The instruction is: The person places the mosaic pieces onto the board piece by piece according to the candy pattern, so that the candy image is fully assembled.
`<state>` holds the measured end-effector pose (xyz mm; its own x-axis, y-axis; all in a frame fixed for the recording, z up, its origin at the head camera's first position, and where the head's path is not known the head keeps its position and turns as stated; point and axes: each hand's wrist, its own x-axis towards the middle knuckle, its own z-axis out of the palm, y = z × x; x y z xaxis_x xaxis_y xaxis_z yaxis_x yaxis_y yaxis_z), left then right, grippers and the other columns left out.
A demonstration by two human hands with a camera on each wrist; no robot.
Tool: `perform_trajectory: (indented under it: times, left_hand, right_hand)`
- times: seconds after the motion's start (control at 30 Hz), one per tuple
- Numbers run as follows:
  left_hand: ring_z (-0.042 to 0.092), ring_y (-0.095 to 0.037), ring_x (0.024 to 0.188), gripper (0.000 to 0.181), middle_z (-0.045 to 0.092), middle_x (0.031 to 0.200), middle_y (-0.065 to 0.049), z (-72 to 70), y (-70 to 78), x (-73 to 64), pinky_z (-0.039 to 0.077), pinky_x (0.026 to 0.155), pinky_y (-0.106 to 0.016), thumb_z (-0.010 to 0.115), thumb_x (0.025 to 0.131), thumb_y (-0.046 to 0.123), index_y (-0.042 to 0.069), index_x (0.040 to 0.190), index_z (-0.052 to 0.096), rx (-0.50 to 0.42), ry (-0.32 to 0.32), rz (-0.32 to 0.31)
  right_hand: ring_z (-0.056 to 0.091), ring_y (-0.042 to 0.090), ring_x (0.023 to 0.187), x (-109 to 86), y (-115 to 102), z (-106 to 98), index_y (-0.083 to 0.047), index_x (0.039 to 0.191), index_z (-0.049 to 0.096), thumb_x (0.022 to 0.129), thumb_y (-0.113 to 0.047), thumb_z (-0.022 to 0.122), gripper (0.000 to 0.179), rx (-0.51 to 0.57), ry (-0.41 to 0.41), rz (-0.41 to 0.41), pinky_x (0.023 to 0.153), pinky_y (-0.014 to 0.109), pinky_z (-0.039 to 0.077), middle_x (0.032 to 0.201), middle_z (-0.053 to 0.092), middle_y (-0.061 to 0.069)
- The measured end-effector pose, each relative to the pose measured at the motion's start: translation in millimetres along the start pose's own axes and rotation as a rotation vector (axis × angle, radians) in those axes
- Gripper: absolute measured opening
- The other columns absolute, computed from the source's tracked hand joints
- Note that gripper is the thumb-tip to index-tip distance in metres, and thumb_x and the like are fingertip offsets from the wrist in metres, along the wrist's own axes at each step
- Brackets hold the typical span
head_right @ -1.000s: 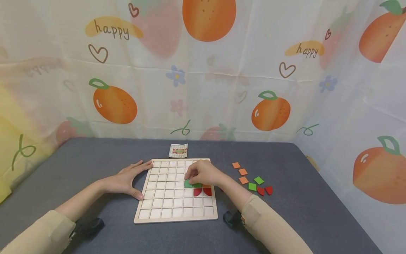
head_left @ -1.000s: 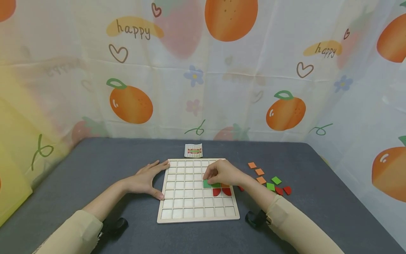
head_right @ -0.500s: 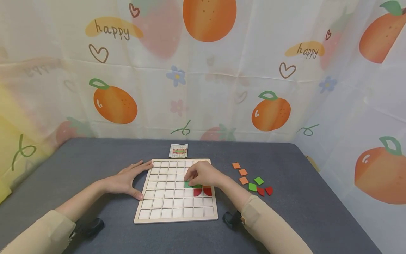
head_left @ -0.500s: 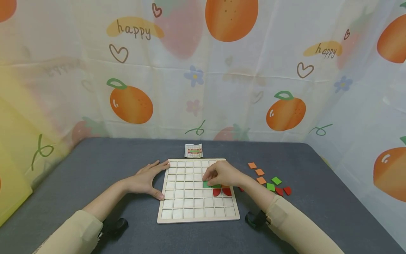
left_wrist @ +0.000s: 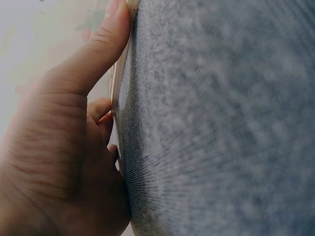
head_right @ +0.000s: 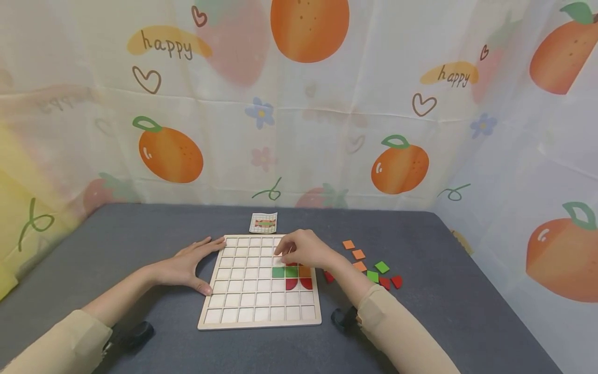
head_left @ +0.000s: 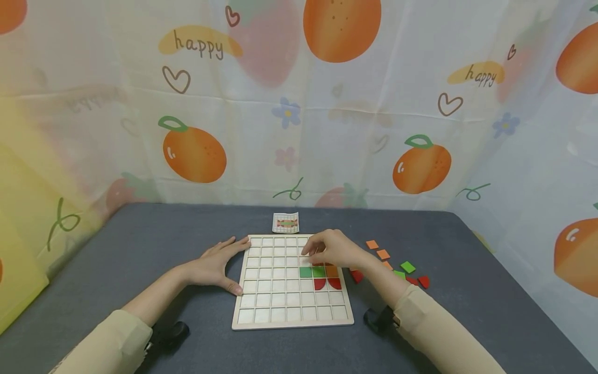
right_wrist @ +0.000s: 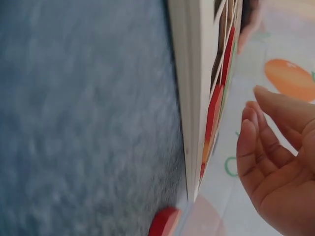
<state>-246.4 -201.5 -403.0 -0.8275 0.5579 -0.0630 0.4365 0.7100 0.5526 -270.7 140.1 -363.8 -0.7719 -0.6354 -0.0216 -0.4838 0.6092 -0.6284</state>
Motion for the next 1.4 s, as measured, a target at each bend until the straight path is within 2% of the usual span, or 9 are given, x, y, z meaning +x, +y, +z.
perform_trajectory:
  times: [0.17, 0.33, 0.53, 0.7, 0.83, 1.0, 1.17, 1.4]
  left_hand:
    - [0.006, -0.050, 0.152, 0.115, 0.015, 0.168, -0.012, 0.2, 0.2, 0.2, 0.008, 0.113, -0.077, 0.085, 0.068, 0.053, 0.011, 0.157, 0.026, -0.003, -0.004, -0.004]
    - [0.006, -0.049, 0.153, 0.116, 0.015, 0.168, -0.011, 0.0, 0.2, 0.2, 0.009, 0.112, -0.077, 0.085, 0.067, 0.053, 0.011, 0.158, 0.026, -0.001, -0.004, -0.014]
    - [0.005, -0.049, 0.153, 0.115, 0.015, 0.168, -0.011, -0.4, 0.5, 0.1, 0.008, 0.113, -0.077, 0.085, 0.068, 0.053, 0.011, 0.157, 0.026, -0.003, -0.003, -0.013]
    - [0.005, -0.049, 0.153, 0.115, 0.015, 0.168, -0.011, -0.3, -0.1, 0.2, 0.008, 0.113, -0.077, 0.085, 0.068, 0.052, 0.010, 0.157, 0.026, -0.001, 0.000, -0.006]
    - [0.005, -0.049, 0.153, 0.115, 0.015, 0.168, -0.011, -0.3, 1.1, -0.5, 0.008, 0.113, -0.077, 0.085, 0.068, 0.053, 0.010, 0.157, 0.026, 0.001, 0.000, -0.011]
    - [0.006, -0.049, 0.153, 0.116, 0.015, 0.168, -0.011, -0.7, 3.0, -0.7, 0.009, 0.112, -0.077, 0.085, 0.068, 0.053, 0.011, 0.157, 0.026, -0.004, -0.003, -0.008]
    - [0.006, -0.050, 0.152, 0.115, 0.015, 0.168, -0.012, -1.0, 2.6, -0.2, 0.009, 0.112, -0.077, 0.085, 0.068, 0.053, 0.011, 0.157, 0.026, -0.006, -0.007, -0.001]
    - [0.006, -0.049, 0.153, 0.115, 0.016, 0.168, -0.012, 1.4, -1.3, 1.8, 0.008, 0.113, -0.076, 0.085, 0.067, 0.053, 0.010, 0.157, 0.027, -0.005, -0.001, -0.005]
  right_hand:
    - [0.065, 0.011, 0.082, -4.4, 4, -8, -0.015, 0.108, 0.075, 0.092, -0.016, 0.069, 0.017, 0.011, 0.028, 0.057, 0.070, 0.027, 0.053, 0.093, 0.072, -0.002]
    - [0.068, 0.015, 0.083, -11.4, 10, -21, -0.011, 0.111, 0.074, 0.092, -0.014, 0.069, 0.020, 0.017, 0.063, 0.036, 0.072, 0.029, 0.054, 0.097, 0.073, 0.003]
    - [0.069, 0.022, 0.094, -24.0, 24, -42, -0.006, 0.116, 0.071, 0.092, -0.014, 0.068, 0.025, 0.035, 0.090, 0.046, 0.076, 0.030, 0.055, 0.108, 0.074, 0.012]
    - [0.069, 0.019, 0.097, -37.7, 41, -59, -0.008, 0.120, 0.069, 0.092, -0.017, 0.070, 0.030, 0.054, 0.094, 0.119, 0.079, 0.035, 0.057, 0.118, 0.071, 0.015]
    - [0.070, 0.022, 0.097, -50.1, 53, -71, -0.006, 0.122, 0.068, 0.092, -0.016, 0.070, 0.031, 0.083, 0.083, 0.176, 0.081, 0.041, 0.059, 0.122, 0.069, 0.019]
    - [0.070, 0.023, 0.101, -67.4, 72, -81, -0.003, 0.120, 0.068, 0.092, -0.015, 0.069, 0.031, 0.074, 0.048, 0.198, 0.085, 0.038, 0.059, 0.119, 0.070, 0.019]
    - [0.070, 0.018, 0.098, -85.9, 91, -91, -0.002, 0.120, 0.067, 0.093, -0.015, 0.067, 0.031, 0.100, 0.005, 0.223, 0.085, 0.035, 0.058, 0.116, 0.071, 0.017]
    - [0.068, 0.010, 0.095, -110.7, 114, -102, 0.003, 0.120, 0.065, 0.091, -0.016, 0.070, 0.035, 0.140, -0.051, 0.263, 0.082, 0.031, 0.058, 0.115, 0.069, 0.021]
